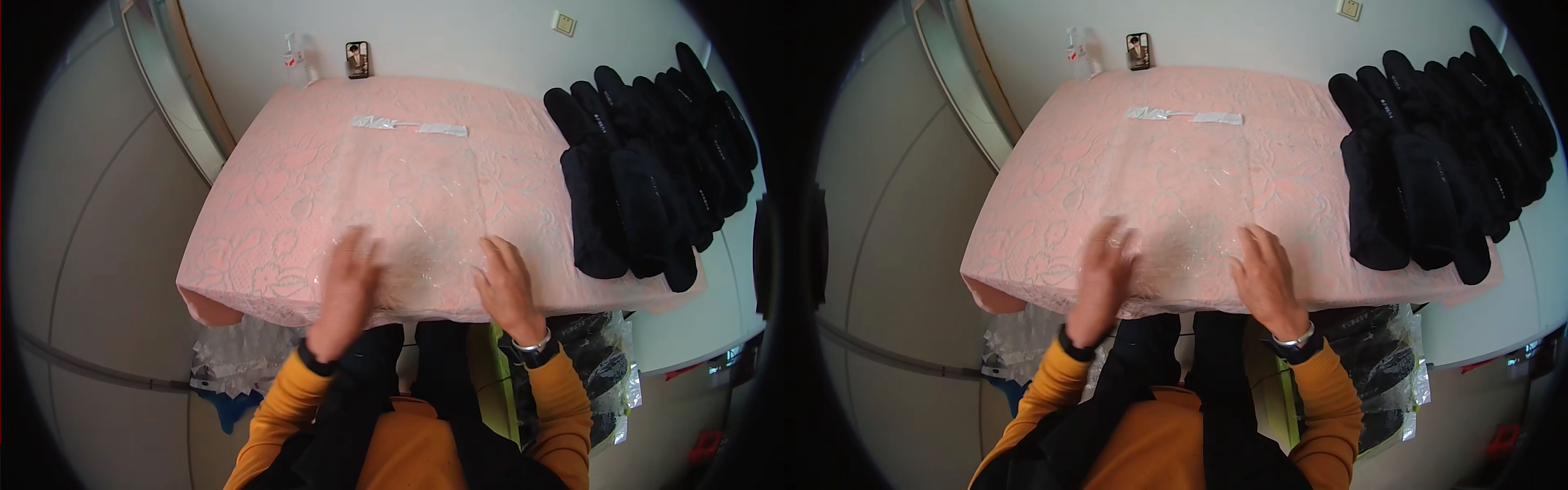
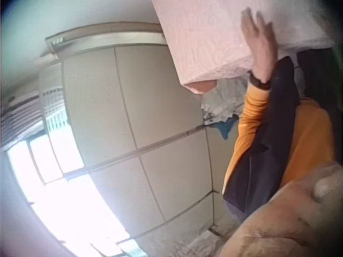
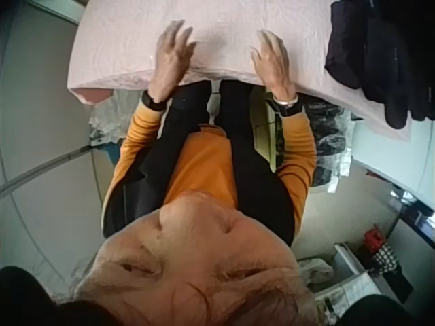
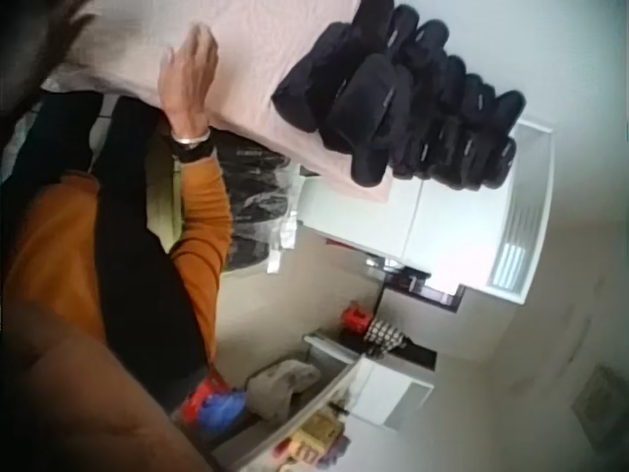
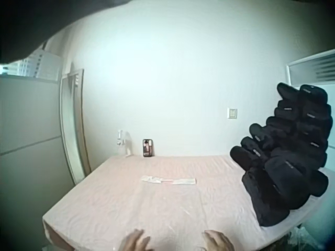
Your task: The person smooths a plastic bag on a table, picks up a phone, and then returns to smoothing the bag. They pick up a black cushion, slide it into the plastic bag, and lift the packaged cushion from the table.
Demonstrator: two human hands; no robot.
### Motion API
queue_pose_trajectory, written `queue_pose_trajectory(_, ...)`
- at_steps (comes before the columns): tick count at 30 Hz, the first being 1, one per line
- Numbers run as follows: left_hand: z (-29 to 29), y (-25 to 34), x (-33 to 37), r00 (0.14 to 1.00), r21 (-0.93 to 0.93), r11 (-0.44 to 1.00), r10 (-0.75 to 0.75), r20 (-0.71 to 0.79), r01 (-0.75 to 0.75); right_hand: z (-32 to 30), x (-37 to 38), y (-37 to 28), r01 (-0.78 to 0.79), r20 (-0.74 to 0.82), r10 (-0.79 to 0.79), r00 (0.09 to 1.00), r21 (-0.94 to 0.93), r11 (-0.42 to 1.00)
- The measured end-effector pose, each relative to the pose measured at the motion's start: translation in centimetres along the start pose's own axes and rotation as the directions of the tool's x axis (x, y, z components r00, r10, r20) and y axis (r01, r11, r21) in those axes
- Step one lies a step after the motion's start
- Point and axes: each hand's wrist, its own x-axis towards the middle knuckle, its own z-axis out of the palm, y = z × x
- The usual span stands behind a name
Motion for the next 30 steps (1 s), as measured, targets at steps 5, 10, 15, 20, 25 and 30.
queue_pose_trajectory(5, 6.4, 6.2, 1.8, 0.972, -0.351, 0.936, 0.119, 0.202, -0.042, 5.0, 0.7, -1.1, 0.219, 0.143, -0.218, 0.965, 0.01, 0.976)
queue_pose_trajectory(10, 8.1, 2.2, 1.1, 0.897, -0.205, 0.972, 0.188, 0.4, -0.113, 8.2, 0.7, 1.4, 0.218, 0.327, -0.168, 0.93, -0.121, 0.968)
queue_pose_trajectory(15, 6.8, -4.2, -0.2, 0.87, 0.034, 0.994, 0.073, 0.489, -0.102, 8.2, 1.3, 2.5, 0.152, 0.363, -0.107, 0.925, -0.096, 0.984)
queue_pose_trajectory(20, 3.9, -10.4, -1.1, 0.892, 0.314, 0.948, -0.098, 0.442, -0.051, 7.4, 1.2, 4.3, 0.114, 0.372, -0.054, 0.927, -0.142, 0.983)
queue_pose_trajectory(25, 1.2, -12.0, -0.8, 0.888, 0.321, 0.947, -0.167, 0.429, 0.023, 6.1, 0.6, 5.3, 0.137, 0.341, -0.071, 0.937, -0.173, 0.975)
queue_pose_trajectory(30, -1.4, -7.8, -3.6, 0.875, 0.272, 0.961, -0.175, 0.451, 0.052, 3.2, -3.6, 2.8, 0.139, 0.357, -0.058, 0.932, -0.203, 0.969)
